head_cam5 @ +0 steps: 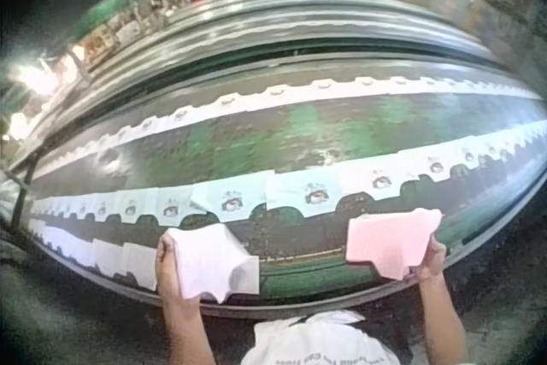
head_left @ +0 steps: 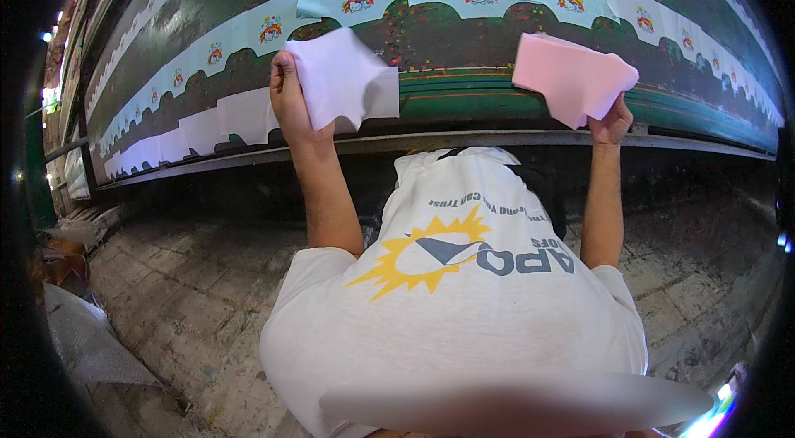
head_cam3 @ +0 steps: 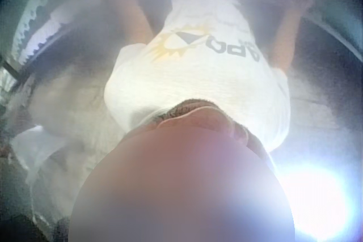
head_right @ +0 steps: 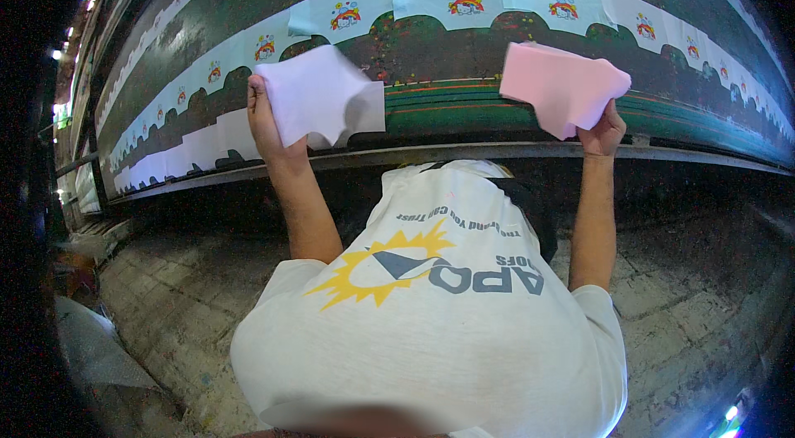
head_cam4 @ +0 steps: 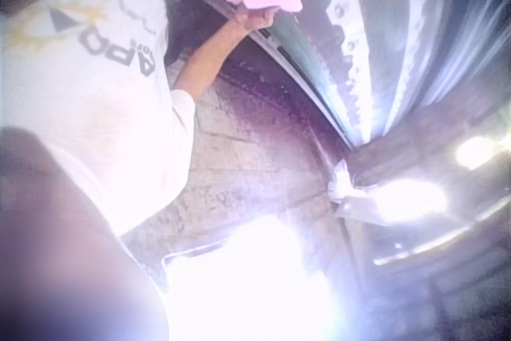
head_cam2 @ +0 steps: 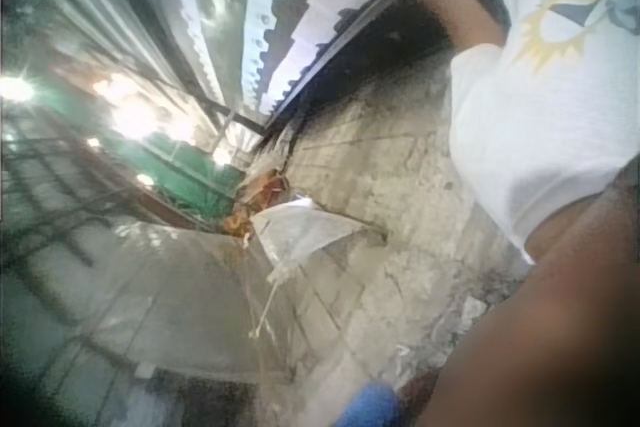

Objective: The person applies a series of white stickers with cartoon characters onto a green painted surface. They peel each sticker from its backing and smooth it down with a pink cloth, working sequentially along a horizontal line.

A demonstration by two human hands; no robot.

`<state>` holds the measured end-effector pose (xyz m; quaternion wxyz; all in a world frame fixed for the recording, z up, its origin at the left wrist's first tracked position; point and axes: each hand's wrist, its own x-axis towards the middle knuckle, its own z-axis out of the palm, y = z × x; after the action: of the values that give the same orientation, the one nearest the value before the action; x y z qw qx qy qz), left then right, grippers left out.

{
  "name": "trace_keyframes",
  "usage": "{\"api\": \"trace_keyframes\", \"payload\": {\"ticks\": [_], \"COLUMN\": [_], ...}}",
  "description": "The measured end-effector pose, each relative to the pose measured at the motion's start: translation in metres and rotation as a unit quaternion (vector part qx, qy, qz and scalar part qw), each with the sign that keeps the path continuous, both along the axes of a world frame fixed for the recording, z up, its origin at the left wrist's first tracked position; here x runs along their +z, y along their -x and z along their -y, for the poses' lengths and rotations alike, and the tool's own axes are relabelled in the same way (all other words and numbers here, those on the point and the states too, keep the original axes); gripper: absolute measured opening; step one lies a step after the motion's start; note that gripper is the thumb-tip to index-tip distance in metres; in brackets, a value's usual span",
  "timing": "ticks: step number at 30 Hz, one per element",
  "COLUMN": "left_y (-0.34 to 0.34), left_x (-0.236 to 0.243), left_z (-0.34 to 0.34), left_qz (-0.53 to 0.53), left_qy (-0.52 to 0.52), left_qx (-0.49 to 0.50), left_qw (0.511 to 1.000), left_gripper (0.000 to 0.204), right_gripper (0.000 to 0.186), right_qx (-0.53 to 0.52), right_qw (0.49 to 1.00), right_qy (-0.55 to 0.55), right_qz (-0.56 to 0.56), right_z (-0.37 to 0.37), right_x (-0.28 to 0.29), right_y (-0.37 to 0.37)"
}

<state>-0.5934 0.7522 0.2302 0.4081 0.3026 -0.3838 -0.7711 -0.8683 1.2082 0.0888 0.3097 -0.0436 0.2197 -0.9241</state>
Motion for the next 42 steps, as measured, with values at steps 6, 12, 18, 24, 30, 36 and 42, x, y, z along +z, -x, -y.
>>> {"api": "trace_keyframes", "payload": {"ticks": [6,12,18,24,30,36,42], "left_y": [0.015,0.059,0.094,0.139,0.18,0.198,0.241], "left_x": [-0.033,-0.124,-0.182,-0.198,-0.203,-0.18,-0.147], "left_z": [0.001,-0.049,-0.113,-0.165,-0.21,-0.257,-0.366], "left_qz": [0.067,0.264,0.32,0.363,0.403,0.457,0.33], "left_qy": [0.101,0.148,0.235,0.27,0.297,0.49,0.371], "left_qx": [-0.053,-0.123,-0.116,-0.058,-0.056,-0.091,-0.27], "left_qw": [0.991,0.945,0.91,0.89,0.864,0.737,0.825], "left_gripper": [0.013,0.018,0.024,0.027,0.027,0.023,0.022], "right_gripper": [0.043,0.041,0.039,0.04,0.044,0.026,0.023], "right_qx": [-0.073,-0.129,-0.12,-0.205,-0.183,0.002,0.13], "right_qw": [0.992,0.969,0.964,0.921,0.938,0.87,0.8], "right_qy": [-0.087,-0.192,-0.238,-0.332,-0.286,-0.456,-0.509], "right_qz": [0.054,0.083,0.02,0.004,-0.075,-0.19,-0.29], "right_z": [-0.012,-0.028,-0.071,-0.156,-0.227,-0.177,-0.123], "right_x": [-0.003,0.003,0.015,0.041,0.1,0.037,-0.007], "right_y": [-0.003,-0.003,0.021,0.083,0.129,0.157,0.133]}}
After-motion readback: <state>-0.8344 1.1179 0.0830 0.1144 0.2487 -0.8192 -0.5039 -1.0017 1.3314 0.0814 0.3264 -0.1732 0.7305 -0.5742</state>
